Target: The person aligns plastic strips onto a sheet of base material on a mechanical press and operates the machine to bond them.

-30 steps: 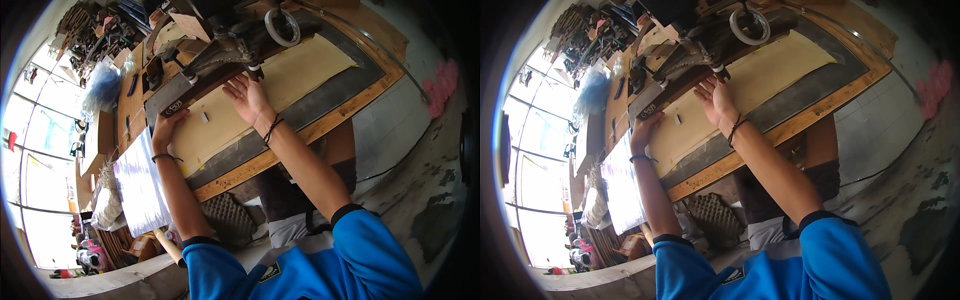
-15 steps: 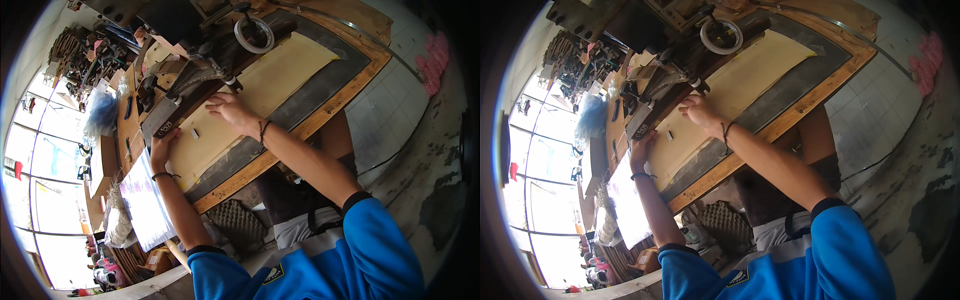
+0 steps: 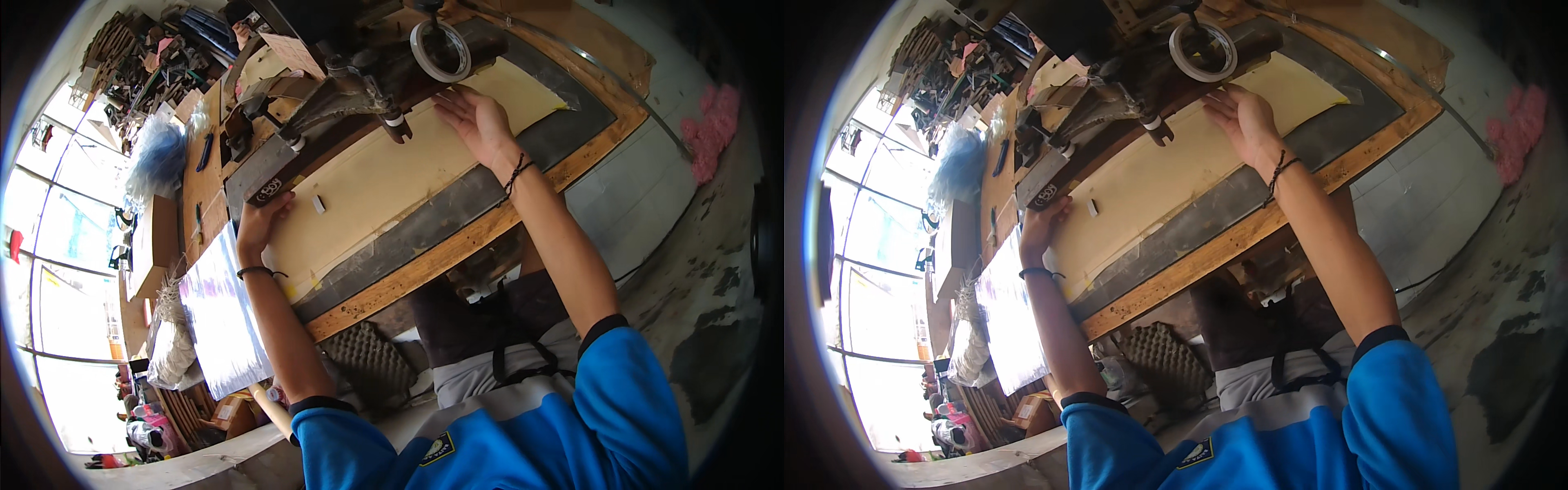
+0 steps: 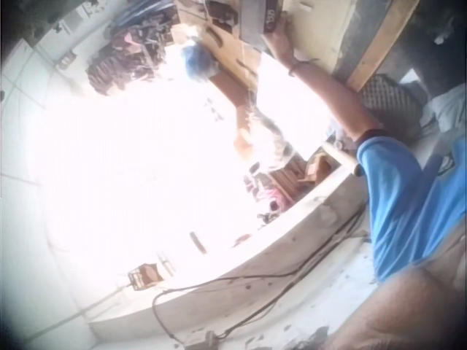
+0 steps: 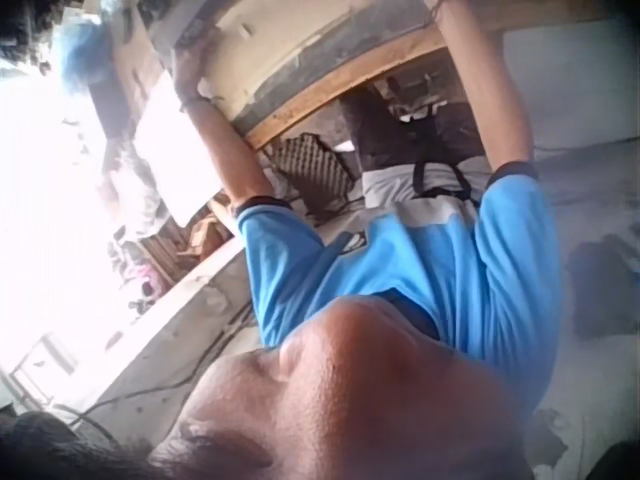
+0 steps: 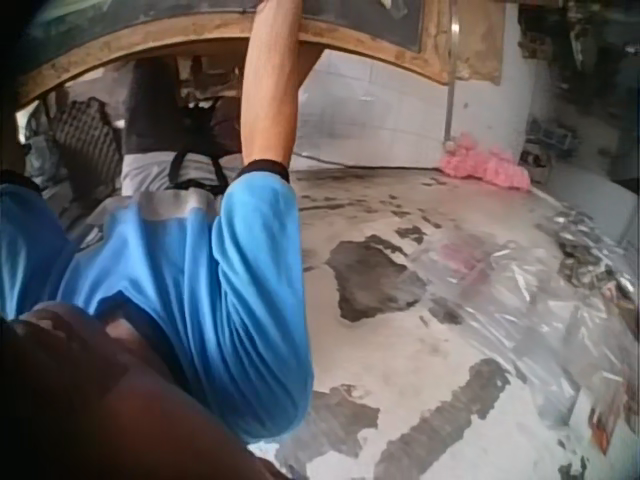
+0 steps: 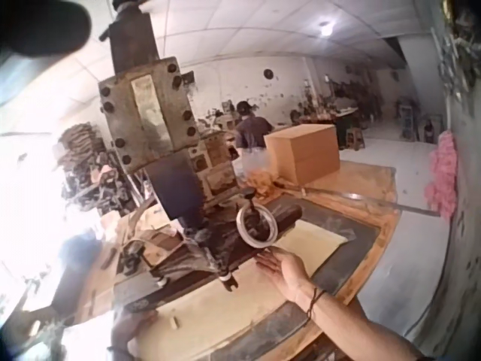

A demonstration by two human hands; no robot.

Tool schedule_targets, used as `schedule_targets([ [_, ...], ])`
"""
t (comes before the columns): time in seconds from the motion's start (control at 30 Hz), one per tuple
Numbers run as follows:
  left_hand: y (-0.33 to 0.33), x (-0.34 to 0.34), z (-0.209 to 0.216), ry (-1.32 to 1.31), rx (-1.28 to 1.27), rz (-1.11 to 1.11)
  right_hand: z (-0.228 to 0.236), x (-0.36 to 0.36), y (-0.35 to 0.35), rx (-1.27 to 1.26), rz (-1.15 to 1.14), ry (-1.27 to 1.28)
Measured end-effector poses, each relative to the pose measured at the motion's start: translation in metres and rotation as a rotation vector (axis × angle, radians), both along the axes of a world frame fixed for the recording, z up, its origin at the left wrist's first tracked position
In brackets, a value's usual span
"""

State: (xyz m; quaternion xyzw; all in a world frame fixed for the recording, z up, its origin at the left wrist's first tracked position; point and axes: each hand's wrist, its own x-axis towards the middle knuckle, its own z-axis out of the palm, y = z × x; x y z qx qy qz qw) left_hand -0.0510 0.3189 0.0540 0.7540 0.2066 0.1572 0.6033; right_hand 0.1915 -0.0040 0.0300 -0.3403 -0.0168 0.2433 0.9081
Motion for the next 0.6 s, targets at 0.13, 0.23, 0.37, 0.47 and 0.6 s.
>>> schedule_targets([
  [0.13,0.002,0.002,0.000,0.031,-0.044,0.013,-0.020,-0.016,0.024,-0.521,-0.108,-0.570],
  [0.23,0.002,0.002,-0.001,0.020,0.023,0.017,-0.023,-0.020,0.032,-0.995,-0.239,-1.026],
  [0.37,-0.002,0.001,0.001,0.016,0.023,0.033,-0.027,-0.025,0.033,-1.015,-0.294,-1.176],
  [0.47,0.001,0.000,-0.002,0.008,0.025,0.042,-0.017,-0.031,0.030,-0.774,-0.248,-0.841],
  [0.6,0.000,0.002,-0.001,0.007,-0.019,0.061,-0.023,-0.014,0.026,-0.912,-0.030,-1.028],
])
